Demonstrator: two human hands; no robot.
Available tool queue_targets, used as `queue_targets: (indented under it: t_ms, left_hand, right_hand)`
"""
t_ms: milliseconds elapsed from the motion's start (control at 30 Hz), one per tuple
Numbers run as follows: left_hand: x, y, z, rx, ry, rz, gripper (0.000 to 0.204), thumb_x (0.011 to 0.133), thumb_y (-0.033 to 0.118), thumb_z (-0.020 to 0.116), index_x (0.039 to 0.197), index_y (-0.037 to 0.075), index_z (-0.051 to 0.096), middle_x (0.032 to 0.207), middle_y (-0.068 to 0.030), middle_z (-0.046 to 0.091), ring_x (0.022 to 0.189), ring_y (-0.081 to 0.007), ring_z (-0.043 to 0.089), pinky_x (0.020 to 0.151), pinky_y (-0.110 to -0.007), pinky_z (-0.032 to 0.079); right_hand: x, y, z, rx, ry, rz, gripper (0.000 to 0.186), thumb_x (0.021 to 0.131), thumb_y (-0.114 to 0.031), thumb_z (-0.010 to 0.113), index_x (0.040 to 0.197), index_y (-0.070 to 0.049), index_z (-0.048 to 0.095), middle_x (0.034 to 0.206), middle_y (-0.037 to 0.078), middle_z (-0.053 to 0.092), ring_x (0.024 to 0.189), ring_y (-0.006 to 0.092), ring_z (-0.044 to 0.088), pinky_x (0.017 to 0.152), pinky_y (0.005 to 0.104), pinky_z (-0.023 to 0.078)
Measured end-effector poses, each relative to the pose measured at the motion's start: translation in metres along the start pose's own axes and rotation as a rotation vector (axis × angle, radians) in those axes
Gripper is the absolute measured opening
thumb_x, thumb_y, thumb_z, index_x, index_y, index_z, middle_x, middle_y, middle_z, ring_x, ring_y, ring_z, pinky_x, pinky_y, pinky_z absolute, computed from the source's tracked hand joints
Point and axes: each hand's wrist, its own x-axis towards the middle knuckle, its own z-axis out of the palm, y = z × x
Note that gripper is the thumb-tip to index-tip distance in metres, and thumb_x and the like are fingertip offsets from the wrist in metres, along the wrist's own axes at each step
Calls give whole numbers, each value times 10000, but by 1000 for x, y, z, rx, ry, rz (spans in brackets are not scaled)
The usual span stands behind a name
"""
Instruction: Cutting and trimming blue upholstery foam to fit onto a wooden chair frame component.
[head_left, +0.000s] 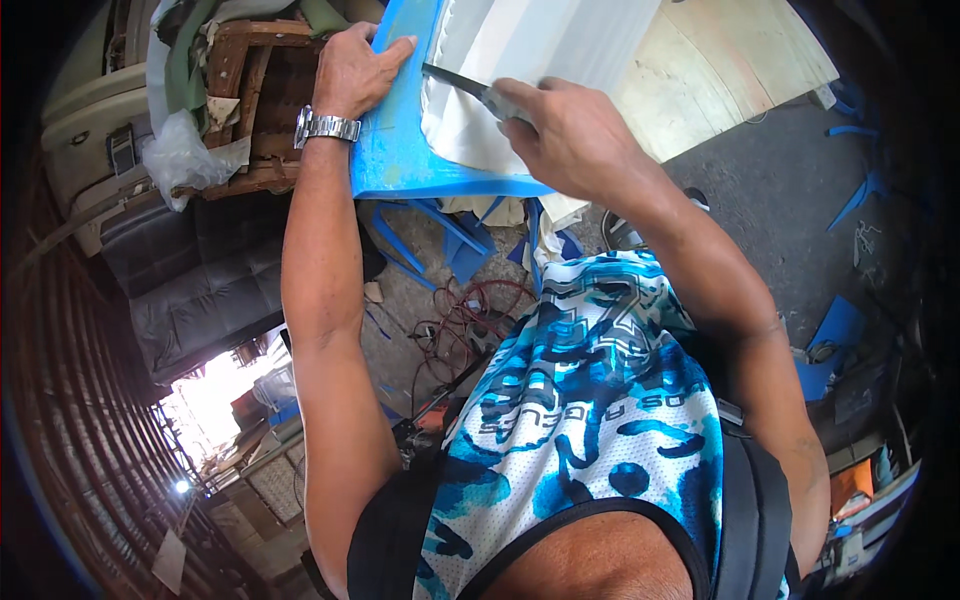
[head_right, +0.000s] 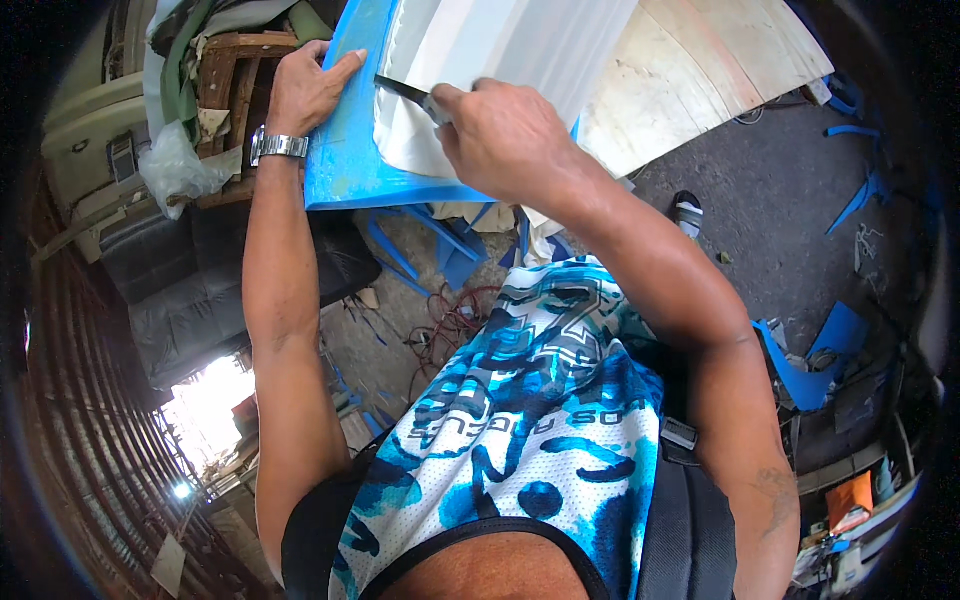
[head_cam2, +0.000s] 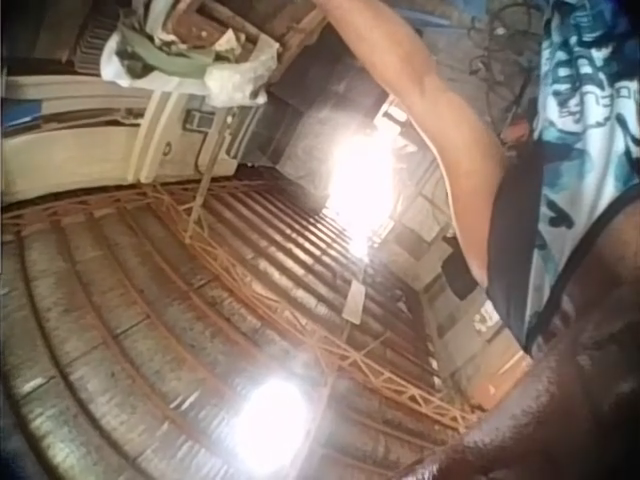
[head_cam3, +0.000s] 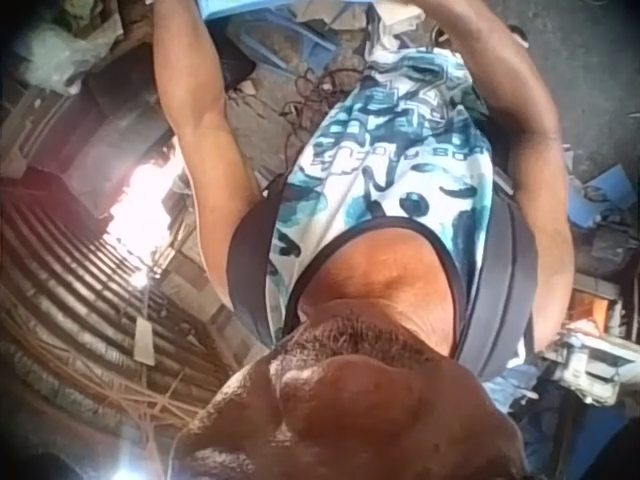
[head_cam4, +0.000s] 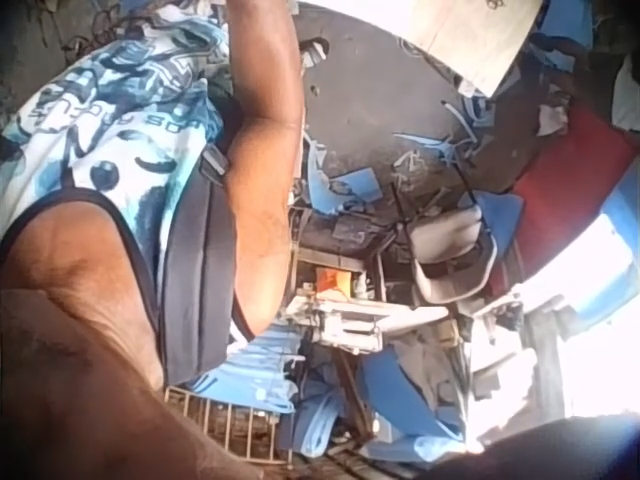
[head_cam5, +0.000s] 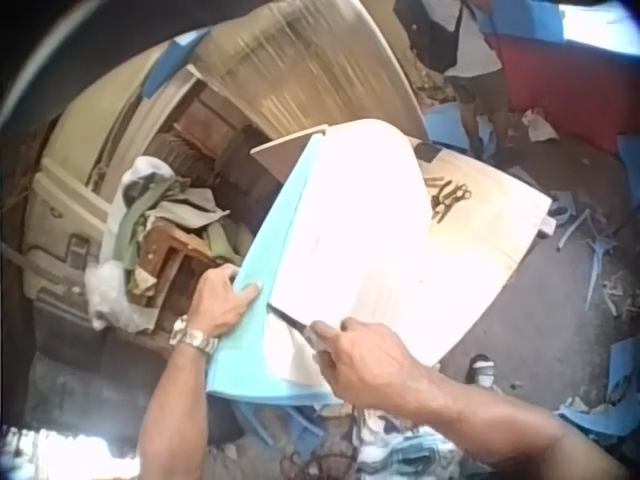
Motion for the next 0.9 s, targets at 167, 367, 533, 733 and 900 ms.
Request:
queue_targets:
  t_ms: [167,367,533,733,900]
  left_hand:
    - [-3,1,-3,37,17,-4,664,817,525,721,1184,-28,699,988,-250,738,878,-342,739,833,-442,579]
    - [-5,-1,-3,-47,21,19,748,799,618,727,1173,-30,706,990,-237,742,852,-316,742,808,-427,582]
    - [-30,-6,-23,-151,-93,-138,937,730,785,697,1168,-43,702,952,-211,744,818,-264,736,755,-400,576]
    - [-91,-30,-23,-224,-185,-304,761,815,586,743,1096,-116,663,917,-237,727,803,-302,721,751,-405,557]
    - [-107,-54,-34,-170,-83,-420,660,813,486,758,1060,-117,657,897,-289,694,842,-343,717,750,-432,544]
  right_hand:
    - [12,-10,7,4,-28,49,340,896,-155,626,1209,-23,643,839,236,660,779,409,666,718,497,537]
    - [-35,-5,-9,40,-55,2,347,922,-160,633,1259,-74,640,870,200,666,783,363,688,706,463,551]
    - [-23,-3,-9,48,-112,54,360,920,-170,640,1269,-85,636,892,213,673,787,372,689,719,466,554]
    - [-9,-8,1,178,-192,-37,401,917,-206,649,1297,-85,610,898,235,666,807,434,676,728,504,542]
    - [26,-26,27,157,-237,-117,389,916,-208,635,1284,-87,606,855,235,659,778,439,661,719,513,530]
